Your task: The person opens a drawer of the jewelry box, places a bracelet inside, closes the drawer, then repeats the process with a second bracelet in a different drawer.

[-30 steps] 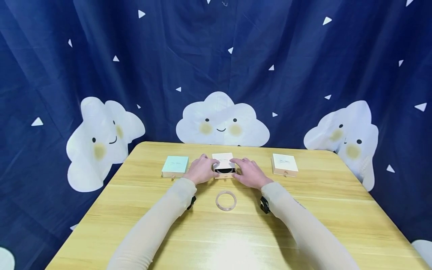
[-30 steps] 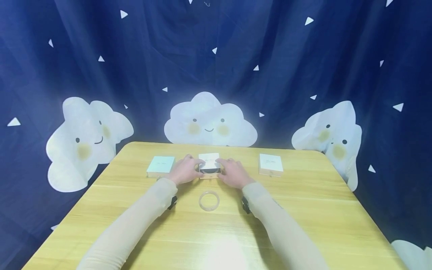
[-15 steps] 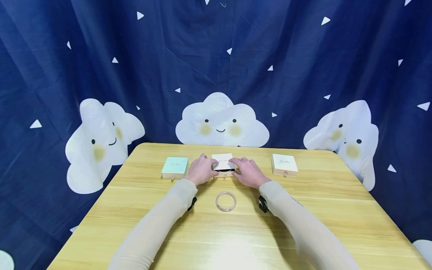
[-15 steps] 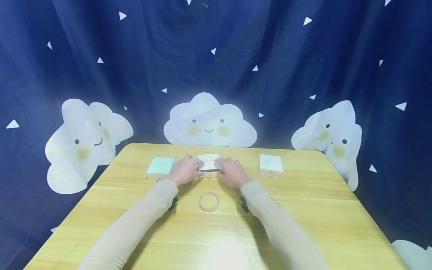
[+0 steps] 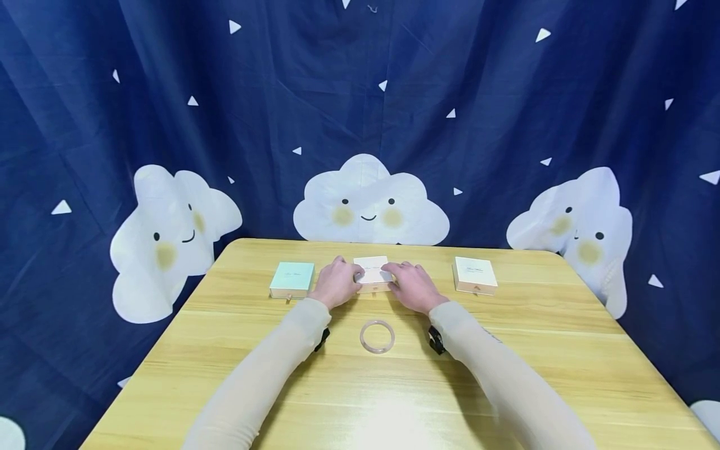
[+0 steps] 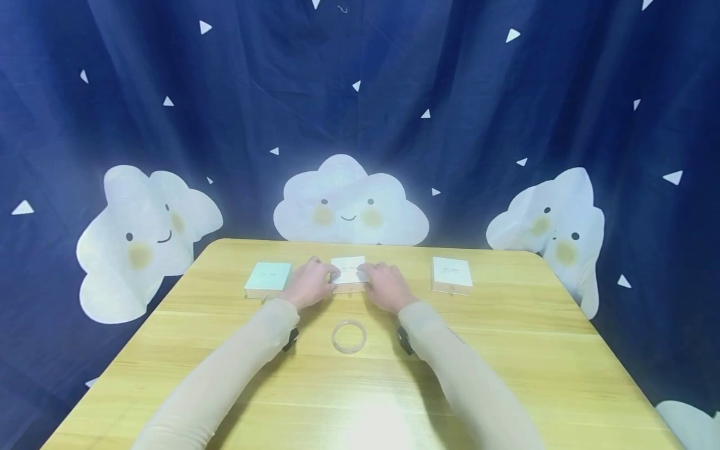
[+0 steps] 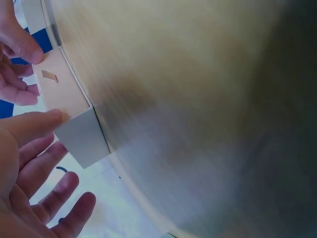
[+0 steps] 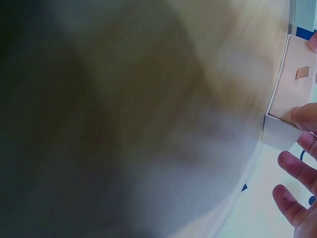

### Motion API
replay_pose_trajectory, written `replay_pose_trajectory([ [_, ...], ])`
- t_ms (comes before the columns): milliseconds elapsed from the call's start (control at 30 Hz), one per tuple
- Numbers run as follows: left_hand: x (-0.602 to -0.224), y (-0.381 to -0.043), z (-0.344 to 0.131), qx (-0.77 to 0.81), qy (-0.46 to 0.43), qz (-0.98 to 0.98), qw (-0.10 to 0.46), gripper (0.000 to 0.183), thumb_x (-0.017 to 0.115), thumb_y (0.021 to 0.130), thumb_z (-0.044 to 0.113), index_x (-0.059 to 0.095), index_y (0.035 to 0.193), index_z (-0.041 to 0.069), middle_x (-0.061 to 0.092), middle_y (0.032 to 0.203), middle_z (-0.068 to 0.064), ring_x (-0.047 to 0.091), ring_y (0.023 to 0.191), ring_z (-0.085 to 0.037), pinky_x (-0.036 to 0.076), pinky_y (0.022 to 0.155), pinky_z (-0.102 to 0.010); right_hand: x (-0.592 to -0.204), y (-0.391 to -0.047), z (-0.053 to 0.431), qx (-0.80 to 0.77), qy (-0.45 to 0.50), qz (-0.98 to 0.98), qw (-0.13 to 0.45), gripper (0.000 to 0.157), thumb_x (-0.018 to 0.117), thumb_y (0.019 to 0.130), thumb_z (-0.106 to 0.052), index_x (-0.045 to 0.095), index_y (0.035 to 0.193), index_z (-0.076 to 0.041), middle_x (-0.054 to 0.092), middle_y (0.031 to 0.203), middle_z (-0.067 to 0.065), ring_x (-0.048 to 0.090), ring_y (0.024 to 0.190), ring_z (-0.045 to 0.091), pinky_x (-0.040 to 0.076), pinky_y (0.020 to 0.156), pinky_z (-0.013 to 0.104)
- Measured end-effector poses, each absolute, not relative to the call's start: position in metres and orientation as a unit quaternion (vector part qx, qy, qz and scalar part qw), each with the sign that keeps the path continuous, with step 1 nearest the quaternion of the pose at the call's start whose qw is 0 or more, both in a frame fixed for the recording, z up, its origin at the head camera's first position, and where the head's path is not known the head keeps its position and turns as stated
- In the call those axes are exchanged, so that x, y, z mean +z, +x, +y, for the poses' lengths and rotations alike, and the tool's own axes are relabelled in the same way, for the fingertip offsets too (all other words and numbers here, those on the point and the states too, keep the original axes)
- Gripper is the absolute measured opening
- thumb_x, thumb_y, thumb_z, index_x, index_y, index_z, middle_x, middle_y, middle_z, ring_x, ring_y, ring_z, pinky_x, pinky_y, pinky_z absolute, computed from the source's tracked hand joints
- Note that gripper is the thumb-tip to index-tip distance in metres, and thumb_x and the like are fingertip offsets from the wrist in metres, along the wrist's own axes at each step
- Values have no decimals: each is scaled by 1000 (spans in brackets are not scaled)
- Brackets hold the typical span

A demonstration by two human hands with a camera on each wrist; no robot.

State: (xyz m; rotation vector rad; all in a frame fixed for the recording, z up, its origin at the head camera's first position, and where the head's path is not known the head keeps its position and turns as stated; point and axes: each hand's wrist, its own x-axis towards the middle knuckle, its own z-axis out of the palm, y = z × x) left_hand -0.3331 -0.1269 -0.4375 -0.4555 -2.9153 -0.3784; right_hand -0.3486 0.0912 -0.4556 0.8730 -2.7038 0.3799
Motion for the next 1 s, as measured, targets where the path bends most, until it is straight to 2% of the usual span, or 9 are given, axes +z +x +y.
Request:
replay_pose_trajectory([
  [500, -444, -337, -127, -121, -152, -976, 94, 30, 77, 88, 26, 75, 118, 23, 72, 106, -1, 56, 97, -19, 54, 79, -39, -452, -348, 91, 136, 308, -931, 145, 40, 74, 89, -11, 66, 128, -14, 72, 123, 6, 65, 101, 26, 52, 81, 44],
  [800, -445, -337, -130, -147, -148, -973, 100, 45, 81, 84, 34, 72, 125, 19, 73, 111, -1, 60, 107, -22, 55, 84, -44, -442, -348, 94, 137, 325, -925, 138, 44, 75, 90, -17, 64, 131, -9, 66, 133, 12, 62, 117, 32, 53, 93, 50],
  [1000, -442, -338, -132, -148, -135, -978, 64, 56, 76, 87, 48, 65, 134, 20, 72, 115, -3, 60, 110, -27, 54, 85, -47, -440, -352, 96, 130, 312, -936, 98, 52, 74, 92, -27, 58, 139, -10, 60, 140, 14, 58, 125, 38, 50, 98, 56],
])
